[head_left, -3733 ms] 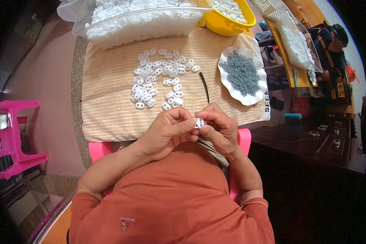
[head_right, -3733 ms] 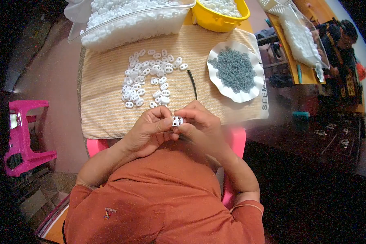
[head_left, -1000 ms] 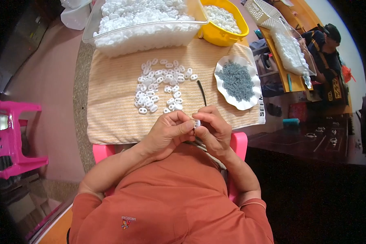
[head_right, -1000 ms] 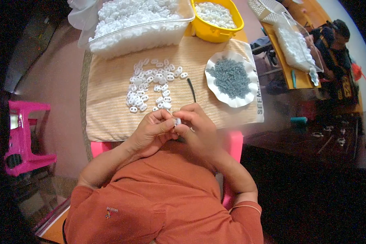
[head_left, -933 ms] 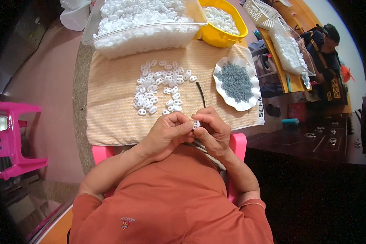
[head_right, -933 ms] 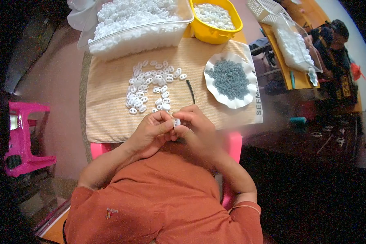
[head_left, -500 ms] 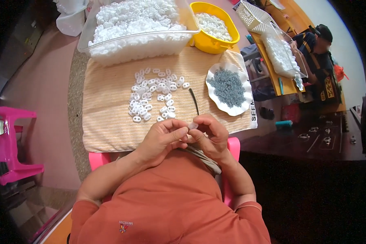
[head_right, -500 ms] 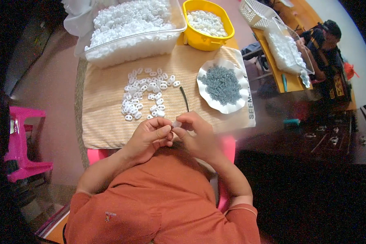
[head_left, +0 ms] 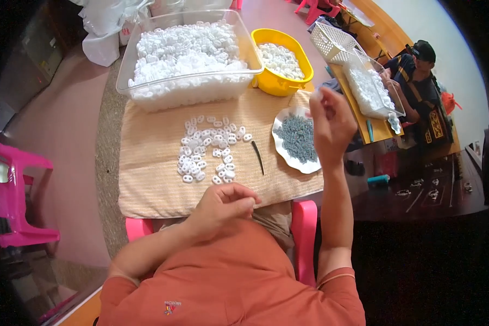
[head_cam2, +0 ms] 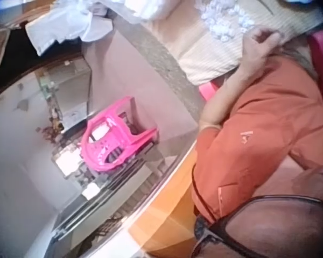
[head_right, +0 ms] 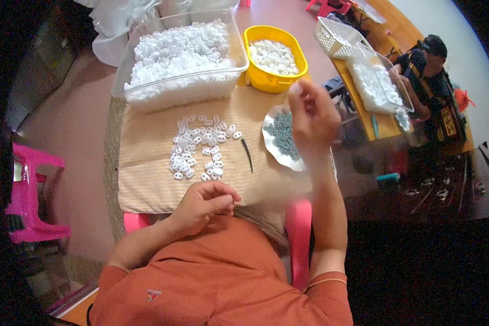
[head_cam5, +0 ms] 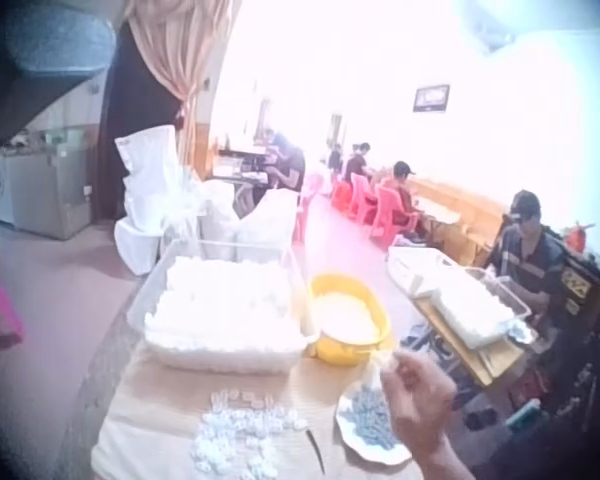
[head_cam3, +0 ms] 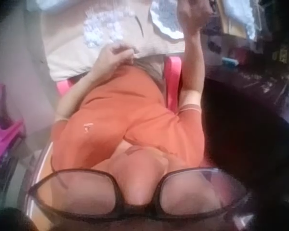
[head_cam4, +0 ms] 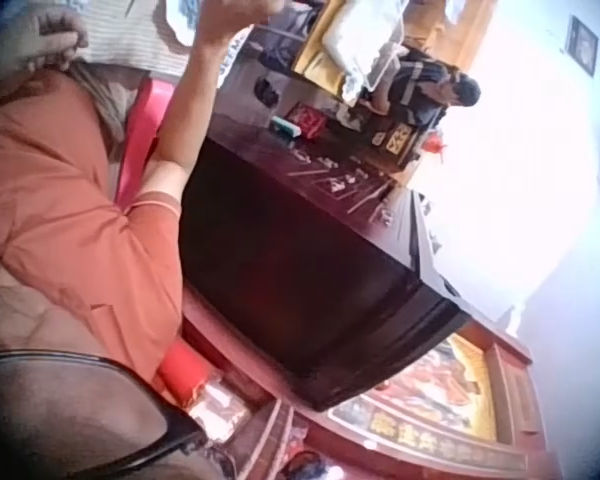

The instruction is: Assembling small white plastic components by inserting small pins or fasteners using hands and a small pick tool.

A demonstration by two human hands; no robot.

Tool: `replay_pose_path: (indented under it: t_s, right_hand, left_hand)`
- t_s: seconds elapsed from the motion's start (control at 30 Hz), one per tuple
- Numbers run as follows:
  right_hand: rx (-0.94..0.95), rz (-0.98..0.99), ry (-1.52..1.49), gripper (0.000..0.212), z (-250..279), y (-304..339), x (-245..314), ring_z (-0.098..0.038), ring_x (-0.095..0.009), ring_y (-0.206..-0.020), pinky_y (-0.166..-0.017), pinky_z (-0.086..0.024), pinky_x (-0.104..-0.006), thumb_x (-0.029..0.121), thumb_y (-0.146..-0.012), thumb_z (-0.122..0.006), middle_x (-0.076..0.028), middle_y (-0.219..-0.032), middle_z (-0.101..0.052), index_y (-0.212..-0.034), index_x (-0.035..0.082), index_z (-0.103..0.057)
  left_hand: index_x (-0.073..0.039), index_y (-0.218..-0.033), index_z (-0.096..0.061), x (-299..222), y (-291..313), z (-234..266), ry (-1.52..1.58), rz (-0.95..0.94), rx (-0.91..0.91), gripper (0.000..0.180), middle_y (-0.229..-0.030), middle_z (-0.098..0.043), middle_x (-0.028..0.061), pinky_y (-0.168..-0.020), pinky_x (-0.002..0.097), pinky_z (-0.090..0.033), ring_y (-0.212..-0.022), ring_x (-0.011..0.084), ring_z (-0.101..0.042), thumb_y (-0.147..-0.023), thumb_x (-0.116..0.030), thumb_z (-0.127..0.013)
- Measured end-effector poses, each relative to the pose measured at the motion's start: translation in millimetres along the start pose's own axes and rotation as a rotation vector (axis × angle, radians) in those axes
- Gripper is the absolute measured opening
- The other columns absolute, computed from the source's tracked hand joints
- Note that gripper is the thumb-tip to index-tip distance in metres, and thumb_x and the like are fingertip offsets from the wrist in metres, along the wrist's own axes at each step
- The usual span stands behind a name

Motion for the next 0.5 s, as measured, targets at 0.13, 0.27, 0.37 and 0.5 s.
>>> replay_pose_path:
  t_s: [0.13, 0.27, 0.37, 0.5]
  right_hand:
    - [-0.02, 0.147, 0.283, 0.027, -20.9, -70.8, -36.4, -0.062, -0.017, -0.065, -0.06, -0.05, -0.0278, 0.015, -0.084, -0.069, -0.011, -0.082, -0.066, -0.104, -0.003, -0.066]
    - [0.113, 0.062, 0.411, 0.035, -28.0, -76.7, -75.3, -0.065, -0.021, -0.071, -0.066, -0.052, -0.0301, 0.018, -0.083, -0.069, -0.016, -0.095, -0.066, -0.111, -0.002, -0.065]
    - [0.155, -0.048, 0.175, 0.03, -24.6, -44.6, -73.7, -0.064, -0.015, -0.068, -0.062, -0.051, -0.026, 0.016, -0.085, -0.068, -0.012, -0.092, -0.067, -0.109, -0.002, -0.065]
    - [0.156, -0.285, -0.03, 0.023, -10.1, 5.8, -75.2, -0.06, -0.009, -0.065, -0.056, -0.048, -0.0201, 0.01, -0.087, -0.067, -0.005, -0.087, -0.064, -0.106, -0.002, -0.065]
  left_hand:
    - [0.003, -0.107, -0.063, -26.9, 20.5, -34.9, -0.121, -0.161, 0.184, 0.02, -0.104, -0.065, 0.0103, -0.082, 0.0283, -0.05, -0.092, 0.0153, -0.062, -0.087, 0.002, -0.063]
    - [0.003, -0.112, -0.064, -71.0, 47.6, -67.1, -0.359, -0.308, 0.396, 0.026, -0.109, -0.065, 0.0168, -0.086, 0.0347, -0.049, -0.101, 0.0234, -0.061, -0.086, -0.003, -0.065]
    - [0.006, -0.109, -0.064, -99.1, 75.3, -93.4, 0.006, -0.465, 0.634, 0.027, -0.112, -0.063, 0.0229, -0.086, 0.0423, -0.048, -0.103, 0.0333, -0.06, -0.083, -0.001, -0.067]
    - [0.015, -0.098, -0.064, -133.3, 93.1, -125.1, 0.269, -0.662, 0.864, 0.024, -0.102, -0.063, 0.0301, -0.078, 0.0431, -0.051, -0.09, 0.038, -0.063, -0.08, -0.001, -0.068]
Point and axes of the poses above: each hand's wrist, its own y-axis away from the middle knuckle, its own z-axis out of the back of the hand, x = y × z, the point moved 8 cm from there along -y, towards the middle knuckle
